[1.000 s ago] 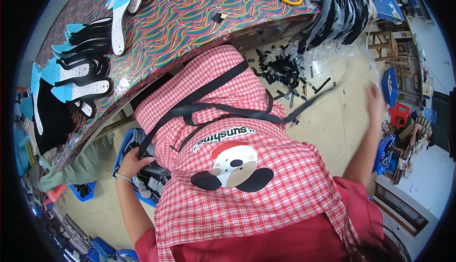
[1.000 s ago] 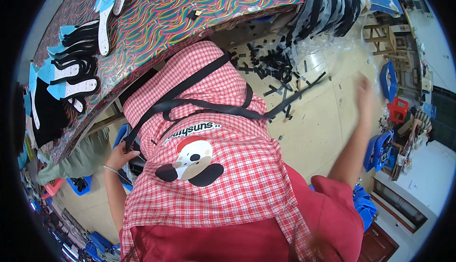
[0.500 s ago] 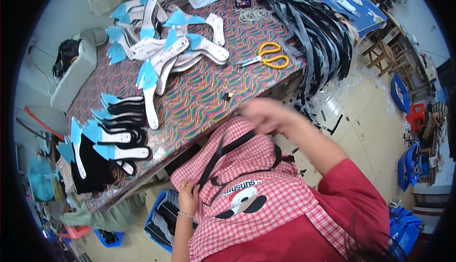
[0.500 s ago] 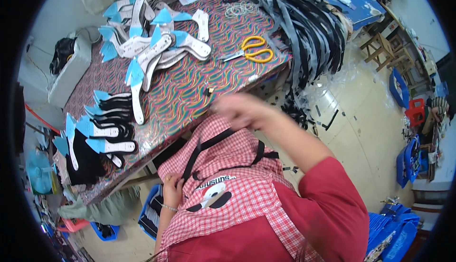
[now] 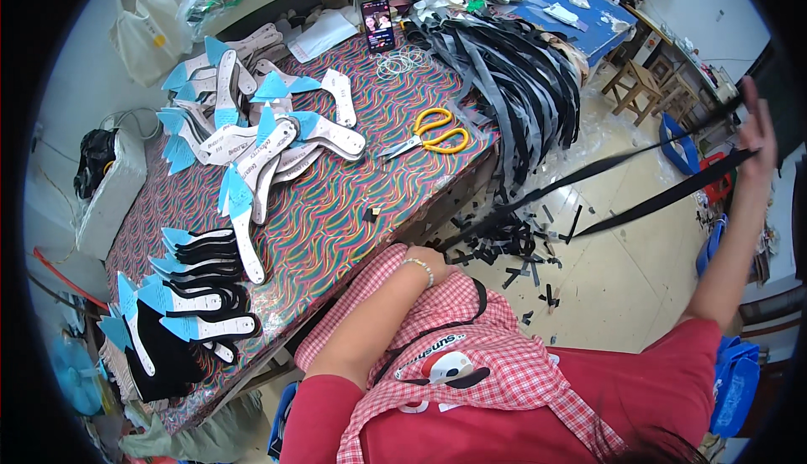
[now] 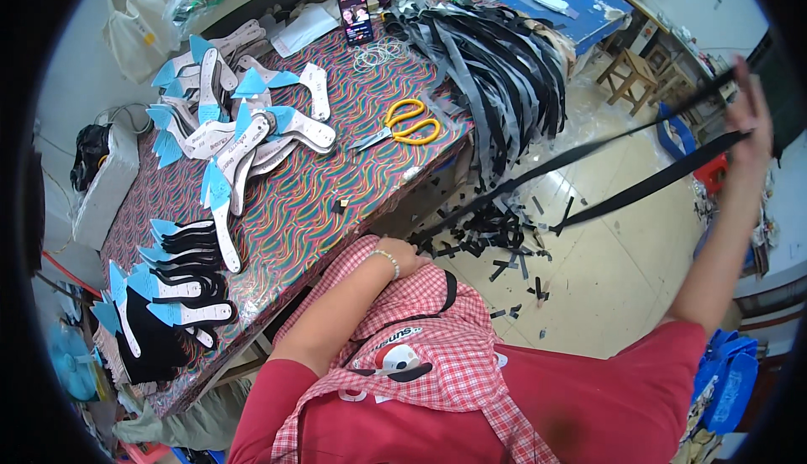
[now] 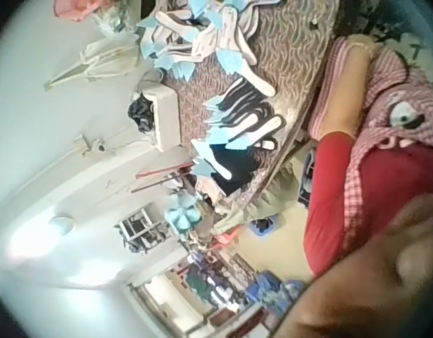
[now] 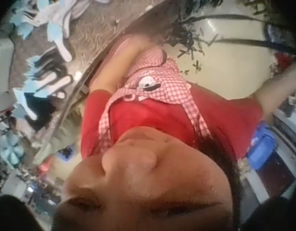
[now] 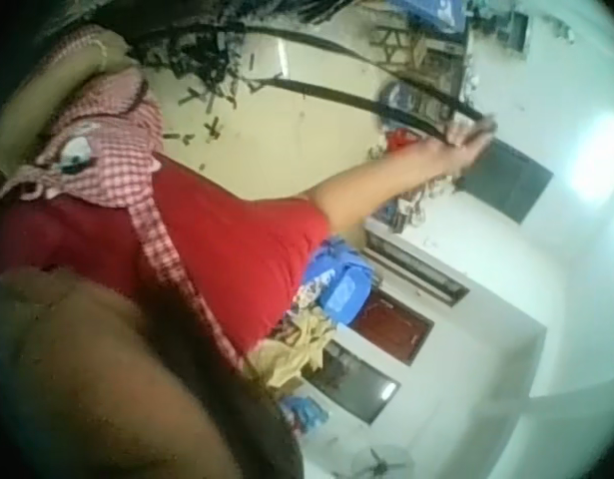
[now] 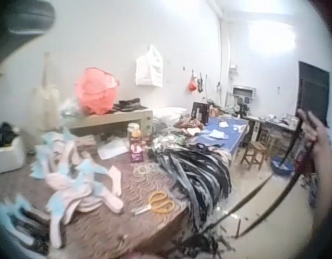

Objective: The person assembles slipper components by hand, attaching black elastic straps to light blue and white slipper soles. They repeatedly pick up a sole, thread the strap through the holes, and trim excess strap material with yellow-handled scissors. The finished slipper pairs are stacked on the table and eventually bundled with a white rubber band.

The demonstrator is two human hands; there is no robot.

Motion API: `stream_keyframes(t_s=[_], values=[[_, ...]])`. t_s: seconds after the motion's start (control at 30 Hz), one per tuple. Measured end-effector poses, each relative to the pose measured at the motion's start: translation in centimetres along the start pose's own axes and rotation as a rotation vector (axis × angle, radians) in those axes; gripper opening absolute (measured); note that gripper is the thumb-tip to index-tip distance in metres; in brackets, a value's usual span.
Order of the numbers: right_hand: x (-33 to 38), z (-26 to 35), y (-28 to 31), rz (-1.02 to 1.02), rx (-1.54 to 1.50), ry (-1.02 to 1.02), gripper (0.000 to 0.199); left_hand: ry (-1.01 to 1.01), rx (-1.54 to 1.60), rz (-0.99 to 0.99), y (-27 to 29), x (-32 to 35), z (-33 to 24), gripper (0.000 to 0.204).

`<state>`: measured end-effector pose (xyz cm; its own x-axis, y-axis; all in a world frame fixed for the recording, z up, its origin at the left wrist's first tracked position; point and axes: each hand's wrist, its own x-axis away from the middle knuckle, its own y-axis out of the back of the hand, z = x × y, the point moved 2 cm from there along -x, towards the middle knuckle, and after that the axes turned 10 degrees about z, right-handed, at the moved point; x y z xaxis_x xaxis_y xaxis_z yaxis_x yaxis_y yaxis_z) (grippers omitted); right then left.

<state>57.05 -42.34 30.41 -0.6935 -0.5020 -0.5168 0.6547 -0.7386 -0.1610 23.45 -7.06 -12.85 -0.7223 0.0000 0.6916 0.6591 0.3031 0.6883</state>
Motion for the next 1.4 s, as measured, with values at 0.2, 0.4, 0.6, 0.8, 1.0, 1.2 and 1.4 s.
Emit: stream_keyframes(t_s=[0.2,0.4,0.6,0.8,1.0,1.2,1.4], values=[[-1.9,5.4,10.8,-0.485,1.164,0.083,0.043,0.053,0.027,0.073,-1.7,-4.5,-0.4,0.064],[1.7,-4.5,-17.0,0.394,0.985,0.193,0.041,-0.573,1.15,-0.291,5.6,9.1,-0.6,0.047],[17.7,-9.5,-42.3,1.607,-0.115,-0.009,0.038,-1.566,1.91,-0.815,10.2,33.5,-0.4,0.054],[23.3,-15.3,-45.9,2.029,-0.423,-0.296,0.02,-1.347,1.722,-1.745,-8.9,55.7,7.3,0.028],[29.7,-24.3,-46.8,2.128,0.084,0.031,0.019,-0.244,1.669,-2.532,-34.5,74.8,10.1,0.009],[35.1,-28.7,-49.2,1.753,0.075,0.498,0.039,0.813,1.096,-2.415,-25.6,73.2,8.9,0.018],[30.2,-27.0,-55.0,1.252,-0.763,-0.694,0.042,0.564,0.262,-1.087,-4.5,34.7,6.0,0.058]])
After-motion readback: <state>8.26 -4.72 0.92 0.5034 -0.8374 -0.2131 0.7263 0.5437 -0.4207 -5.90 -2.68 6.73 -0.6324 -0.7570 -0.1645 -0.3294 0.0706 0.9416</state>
